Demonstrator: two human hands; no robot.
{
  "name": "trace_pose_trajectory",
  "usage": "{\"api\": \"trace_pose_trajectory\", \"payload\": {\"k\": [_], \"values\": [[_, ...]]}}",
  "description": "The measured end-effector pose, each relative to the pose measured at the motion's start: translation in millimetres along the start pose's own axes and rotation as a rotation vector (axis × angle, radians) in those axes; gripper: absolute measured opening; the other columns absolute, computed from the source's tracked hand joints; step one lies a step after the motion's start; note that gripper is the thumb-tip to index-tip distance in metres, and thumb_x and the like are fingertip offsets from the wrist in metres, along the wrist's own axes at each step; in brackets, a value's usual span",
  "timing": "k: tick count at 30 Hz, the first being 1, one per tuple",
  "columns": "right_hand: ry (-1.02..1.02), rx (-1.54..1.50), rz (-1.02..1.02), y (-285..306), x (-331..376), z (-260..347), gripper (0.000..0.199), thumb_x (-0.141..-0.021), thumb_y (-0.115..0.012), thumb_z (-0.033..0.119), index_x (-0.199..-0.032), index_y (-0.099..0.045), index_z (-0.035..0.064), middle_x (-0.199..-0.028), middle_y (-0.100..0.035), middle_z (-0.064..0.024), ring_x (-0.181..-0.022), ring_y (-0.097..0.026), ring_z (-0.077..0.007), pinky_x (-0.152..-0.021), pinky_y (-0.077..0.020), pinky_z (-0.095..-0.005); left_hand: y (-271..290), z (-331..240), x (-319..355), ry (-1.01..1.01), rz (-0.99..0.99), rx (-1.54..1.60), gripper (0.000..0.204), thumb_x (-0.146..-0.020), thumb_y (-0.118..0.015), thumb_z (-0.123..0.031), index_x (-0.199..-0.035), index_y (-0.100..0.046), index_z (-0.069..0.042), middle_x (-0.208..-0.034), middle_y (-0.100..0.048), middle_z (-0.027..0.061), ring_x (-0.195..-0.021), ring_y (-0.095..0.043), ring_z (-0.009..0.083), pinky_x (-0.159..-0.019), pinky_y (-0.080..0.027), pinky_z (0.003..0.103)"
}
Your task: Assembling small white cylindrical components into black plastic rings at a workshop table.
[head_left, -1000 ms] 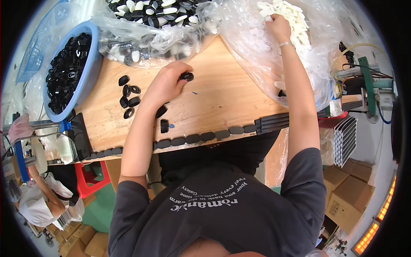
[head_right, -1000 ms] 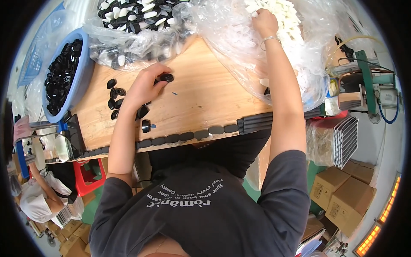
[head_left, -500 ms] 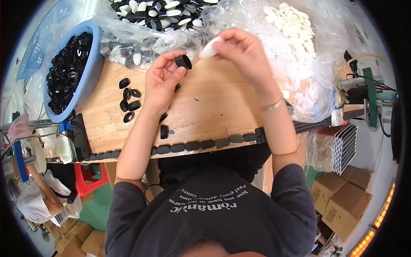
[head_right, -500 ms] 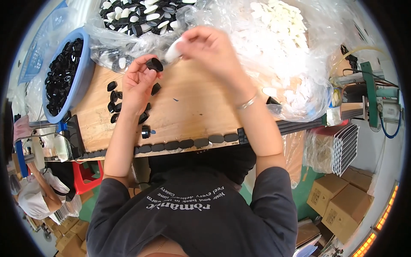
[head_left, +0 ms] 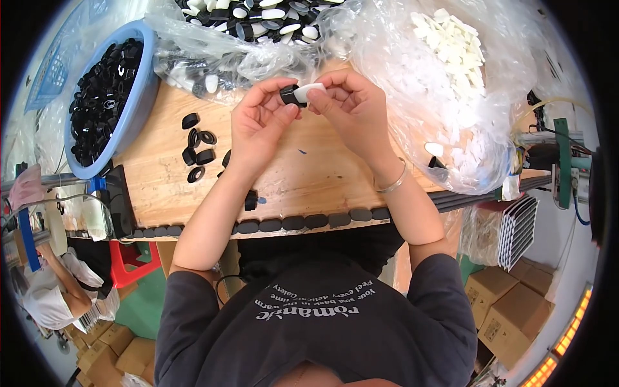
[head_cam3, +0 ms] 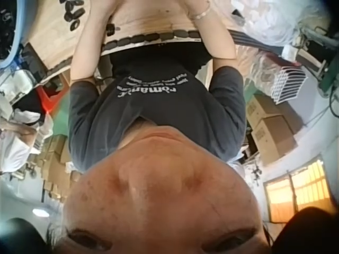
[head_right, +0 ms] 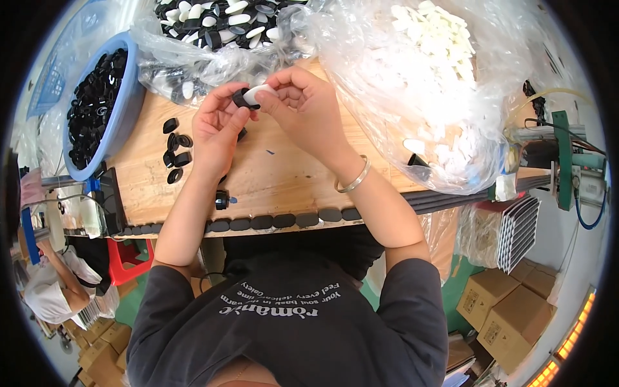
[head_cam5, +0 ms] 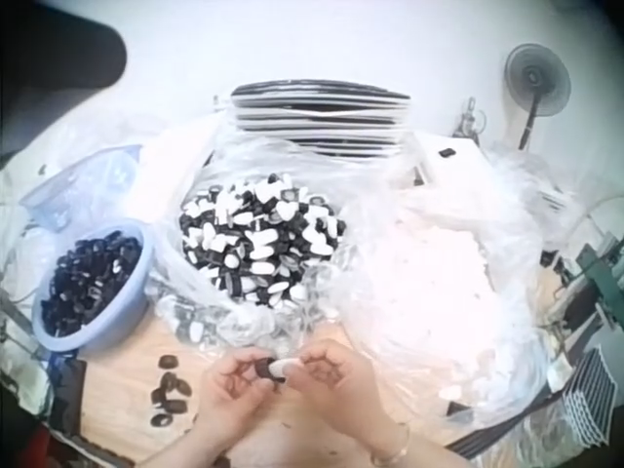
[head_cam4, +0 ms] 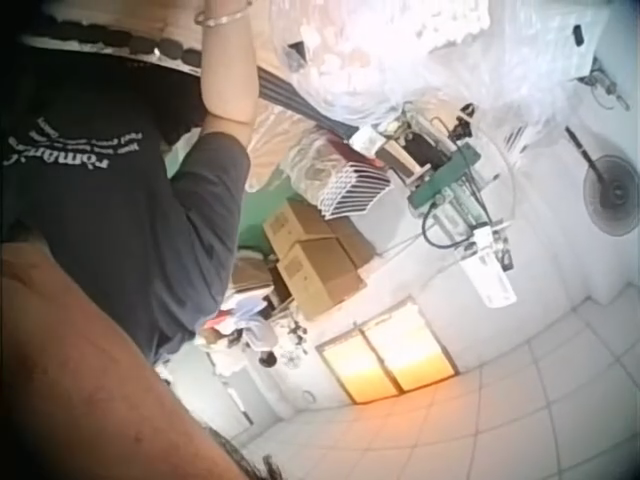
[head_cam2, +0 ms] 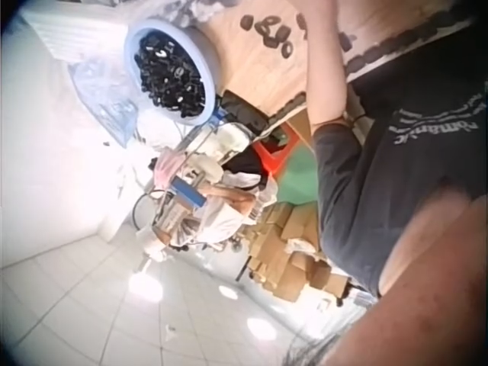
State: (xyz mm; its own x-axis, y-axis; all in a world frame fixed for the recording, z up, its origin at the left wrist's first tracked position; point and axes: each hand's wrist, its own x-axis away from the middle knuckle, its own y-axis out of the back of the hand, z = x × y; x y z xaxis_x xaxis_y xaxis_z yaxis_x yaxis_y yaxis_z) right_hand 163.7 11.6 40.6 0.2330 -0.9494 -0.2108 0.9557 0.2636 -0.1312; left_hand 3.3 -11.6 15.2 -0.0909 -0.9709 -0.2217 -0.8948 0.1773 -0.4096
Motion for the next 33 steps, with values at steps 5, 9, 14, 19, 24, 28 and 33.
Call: {"api": "trace_pose_trajectory", "payload": {"k": [5, 9, 14, 19, 24, 28, 33], "values": [[0.008, -0.044, 0.033, -2.1, 2.9, -6.1, 0.016, -0.084, -0.065, -0.002, -0.098, -0.059, -0.0026, -0.092, -0.062, -0.0043, -0.082, -0.06, -0.008, -0.073, -0.0506, -0.0196, -1.9, -0.8, 1.5, -0.014, -0.008, -0.042, 0.036, -0.086, -0.058, 0.006, -0.121, -0.051, 0.001, -0.106, -0.06, 0.0078, -0.091, -0.058, 0.0122, -0.082, -0.047, 0.025], [0.053, 0.044, 0.052, -3.7, 4.1, -11.2, 0.016, -0.085, -0.063, -0.001, -0.101, -0.062, -0.0025, -0.106, -0.059, -0.0063, -0.095, -0.058, -0.0101, -0.082, -0.0491, -0.022, -4.1, -0.7, 2.5, -0.118, -0.06, -0.158, 0.035, -0.082, -0.06, 0.011, -0.114, -0.05, 0.001, -0.108, -0.058, 0.0081, -0.096, -0.058, 0.0115, -0.083, -0.047, 0.024], [0.047, -0.04, 0.161, -2.1, 3.0, -15.5, 0.017, -0.086, -0.061, -0.001, -0.103, -0.064, -0.0024, -0.113, -0.056, -0.0073, -0.098, -0.057, -0.0127, -0.083, -0.0491, -0.0238, -6.1, -1.0, 2.1, -0.194, -0.101, -0.255, 0.034, -0.077, -0.063, 0.014, -0.104, -0.05, -0.001, -0.104, -0.059, 0.0081, -0.087, -0.056, 0.0102, -0.08, -0.046, 0.023], [-0.012, -0.121, 0.219, 0.8, 1.3, -14.6, 0.02, -0.087, -0.062, 0.003, -0.106, -0.063, -0.0033, -0.115, -0.056, -0.0073, -0.099, -0.057, -0.0134, -0.084, -0.0493, -0.025, -6.5, -4.9, 3.0, -0.219, -0.114, -0.351, 0.031, -0.074, -0.067, 0.013, -0.098, -0.054, 0.0, -0.1, -0.061, 0.0072, -0.08, -0.054, 0.0091, -0.076, -0.046, 0.022], [-0.053, -0.161, 0.185, -1.3, 2.2, -15.0, 0.027, -0.087, -0.064, 0.007, -0.111, -0.061, -0.0043, -0.117, -0.056, -0.0073, -0.096, -0.058, -0.0123, -0.079, -0.0497, -0.0238, -3.8, -4.8, 3.0, -0.234, -0.11, -0.367, 0.024, -0.078, -0.064, 0.011, -0.099, -0.058, 0.002, -0.099, -0.062, 0.0078, -0.086, -0.058, 0.0107, -0.079, -0.048, 0.023], [-0.051, -0.14, 0.145, 0.3, 4.3, -19.4, 0.026, -0.086, -0.064, 0.005, -0.111, -0.062, -0.0036, -0.115, -0.056, -0.0064, -0.092, -0.058, -0.0115, -0.075, -0.0494, -0.0225, -2.7, -9.9, 4.5, -0.153, -0.128, -0.309, 0.017, -0.083, -0.06, 0.009, -0.099, -0.059, 0.003, -0.102, -0.062, 0.0085, -0.091, -0.059, 0.0113, -0.081, -0.048, 0.024], [0.021, -0.12, 0.15, 0.3, 4.9, -24.6, 0.023, -0.085, -0.062, -0.003, -0.108, -0.064, -0.0026, -0.112, -0.054, -0.0061, -0.089, -0.058, -0.0115, -0.077, -0.0496, -0.0211, 0.0, -9.2, 3.1, -0.156, -0.07, -0.364, 0.008, -0.089, -0.056, 0.004, -0.096, -0.059, 0.002, -0.105, -0.062, 0.0079, -0.083, -0.056, 0.0092, -0.075, -0.046, 0.021]]}}
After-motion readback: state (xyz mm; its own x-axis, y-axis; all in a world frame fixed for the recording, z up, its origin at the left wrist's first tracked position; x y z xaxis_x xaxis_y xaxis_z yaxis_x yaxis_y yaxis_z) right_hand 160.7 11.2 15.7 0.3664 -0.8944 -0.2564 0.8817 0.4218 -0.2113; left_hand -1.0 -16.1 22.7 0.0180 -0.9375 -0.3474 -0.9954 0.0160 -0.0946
